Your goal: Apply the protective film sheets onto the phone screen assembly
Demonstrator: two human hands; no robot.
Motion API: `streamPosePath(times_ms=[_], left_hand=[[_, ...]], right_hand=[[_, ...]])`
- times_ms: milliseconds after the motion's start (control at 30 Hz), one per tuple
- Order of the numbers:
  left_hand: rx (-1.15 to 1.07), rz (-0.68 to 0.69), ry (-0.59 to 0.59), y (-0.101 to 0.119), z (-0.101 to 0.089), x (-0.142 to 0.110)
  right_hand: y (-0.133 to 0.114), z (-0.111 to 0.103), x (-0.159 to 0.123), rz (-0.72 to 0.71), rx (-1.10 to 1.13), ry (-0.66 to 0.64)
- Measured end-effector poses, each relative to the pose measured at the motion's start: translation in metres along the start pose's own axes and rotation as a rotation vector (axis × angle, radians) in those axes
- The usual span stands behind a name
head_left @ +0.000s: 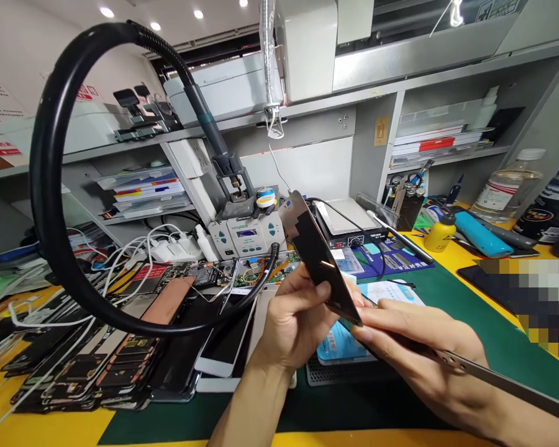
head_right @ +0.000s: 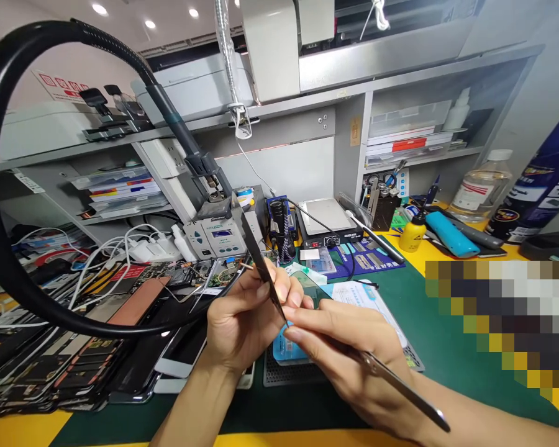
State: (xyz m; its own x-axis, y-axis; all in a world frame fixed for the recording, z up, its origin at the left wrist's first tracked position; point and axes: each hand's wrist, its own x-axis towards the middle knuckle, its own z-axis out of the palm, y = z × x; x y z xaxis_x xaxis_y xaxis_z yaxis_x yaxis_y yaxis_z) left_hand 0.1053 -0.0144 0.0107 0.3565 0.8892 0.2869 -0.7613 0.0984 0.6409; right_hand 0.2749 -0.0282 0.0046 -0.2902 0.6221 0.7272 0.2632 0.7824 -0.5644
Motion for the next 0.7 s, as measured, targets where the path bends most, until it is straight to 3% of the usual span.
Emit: streamPosePath(times_ms=[233, 700], left_hand=[[-0.006, -0.013, -0.063, 0.002, -0.002, 0.000], [-0.028, -0.021, -0.134, 0.002, -0.011, 0.000]], right_hand=[[0.008, 0.004, -0.004, -0.017, 0.098, 0.009], [0.016, 0.008, -0.014, -0.013, 0.087, 0.045]])
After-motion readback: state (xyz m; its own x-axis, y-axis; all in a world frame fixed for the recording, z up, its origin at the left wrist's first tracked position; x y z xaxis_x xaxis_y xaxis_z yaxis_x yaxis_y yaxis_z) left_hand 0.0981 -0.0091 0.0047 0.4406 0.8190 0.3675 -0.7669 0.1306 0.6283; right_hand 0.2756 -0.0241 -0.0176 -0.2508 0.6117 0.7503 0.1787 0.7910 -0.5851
